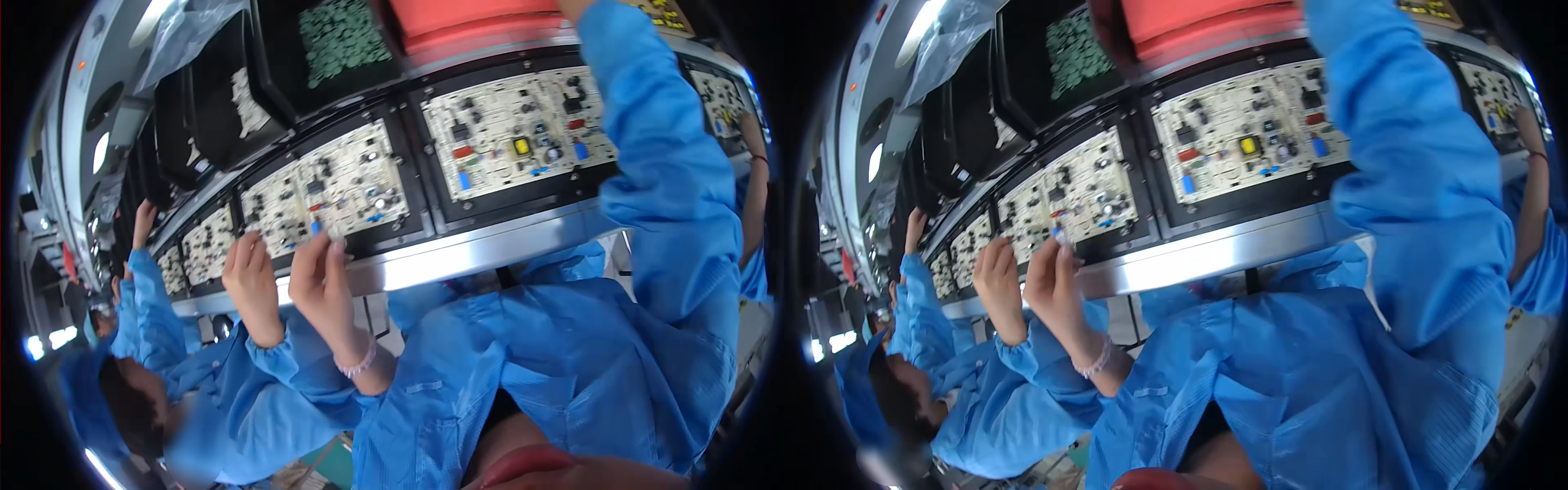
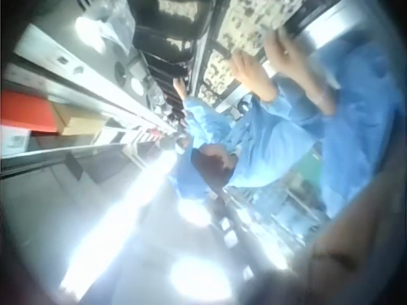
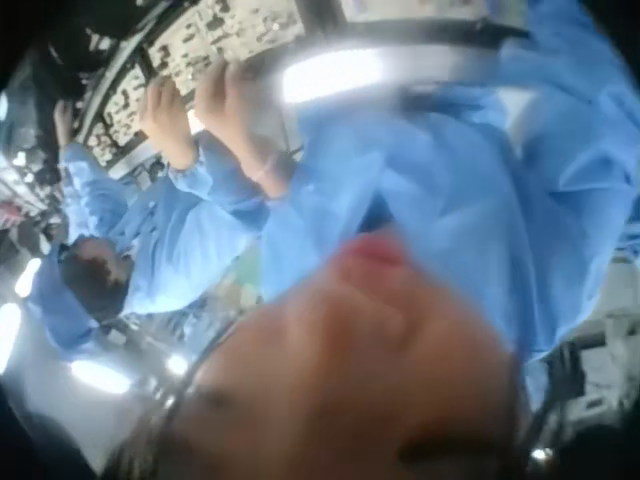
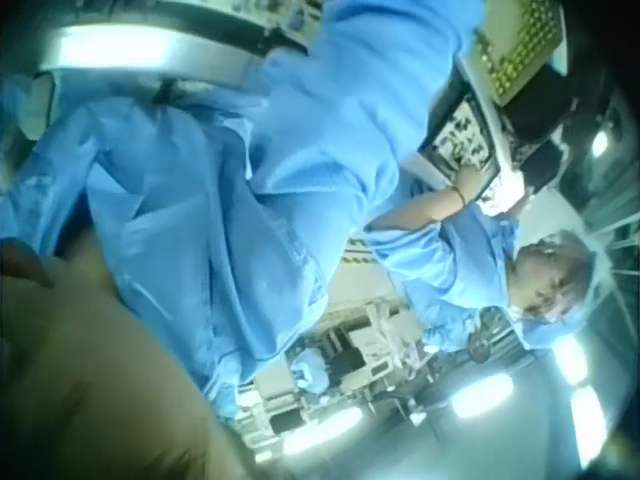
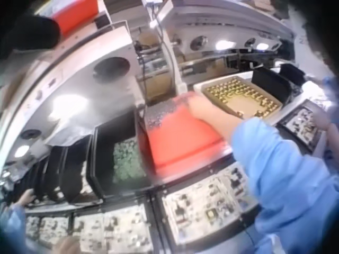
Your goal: Assemble electronic components onto circuit boards on a production line.
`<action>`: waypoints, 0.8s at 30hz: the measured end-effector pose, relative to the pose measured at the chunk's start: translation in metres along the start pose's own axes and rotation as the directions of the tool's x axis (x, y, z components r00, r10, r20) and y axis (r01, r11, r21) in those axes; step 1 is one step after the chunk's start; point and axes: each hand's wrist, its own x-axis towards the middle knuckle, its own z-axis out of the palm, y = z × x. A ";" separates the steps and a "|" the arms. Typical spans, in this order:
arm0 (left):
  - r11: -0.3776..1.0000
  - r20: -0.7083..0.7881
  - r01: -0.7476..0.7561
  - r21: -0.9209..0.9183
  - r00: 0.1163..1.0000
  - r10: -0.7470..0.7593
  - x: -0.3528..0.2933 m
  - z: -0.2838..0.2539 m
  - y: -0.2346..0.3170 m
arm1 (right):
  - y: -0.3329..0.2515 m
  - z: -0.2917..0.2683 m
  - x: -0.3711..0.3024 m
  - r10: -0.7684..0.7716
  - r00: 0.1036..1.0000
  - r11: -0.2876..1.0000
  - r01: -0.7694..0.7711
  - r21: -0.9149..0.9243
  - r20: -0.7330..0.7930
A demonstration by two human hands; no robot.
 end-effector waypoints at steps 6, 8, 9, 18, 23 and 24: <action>0.960 -0.087 -0.038 0.279 0.994 0.065 0.041 0.009 0.021 | -0.062 -0.098 -0.034 0.181 0.931 0.977 -0.133 -0.167 0.318; 0.924 -0.087 -0.053 0.380 0.992 0.093 0.054 0.024 0.018 | -0.065 -0.119 -0.054 0.195 0.907 0.961 -0.102 -0.255 0.373; 0.923 -0.079 -0.065 0.378 0.992 0.102 0.058 0.028 0.016 | -0.062 -0.128 -0.062 0.204 0.879 0.940 -0.053 -0.336 0.430; 0.463 0.076 -0.178 0.868 0.970 0.230 0.100 0.020 0.007 | -0.247 -0.221 -0.060 0.072 0.884 0.969 -0.172 0.177 0.461; 0.381 0.057 -0.001 0.925 0.989 -0.134 0.138 0.026 0.035 | -0.317 -0.237 -0.043 -0.052 0.894 0.968 -0.065 0.244 0.445; 0.289 0.087 -0.045 0.956 0.987 -0.134 0.144 0.025 0.033 | -0.325 -0.240 -0.043 -0.079 0.895 0.964 -0.042 0.261 0.438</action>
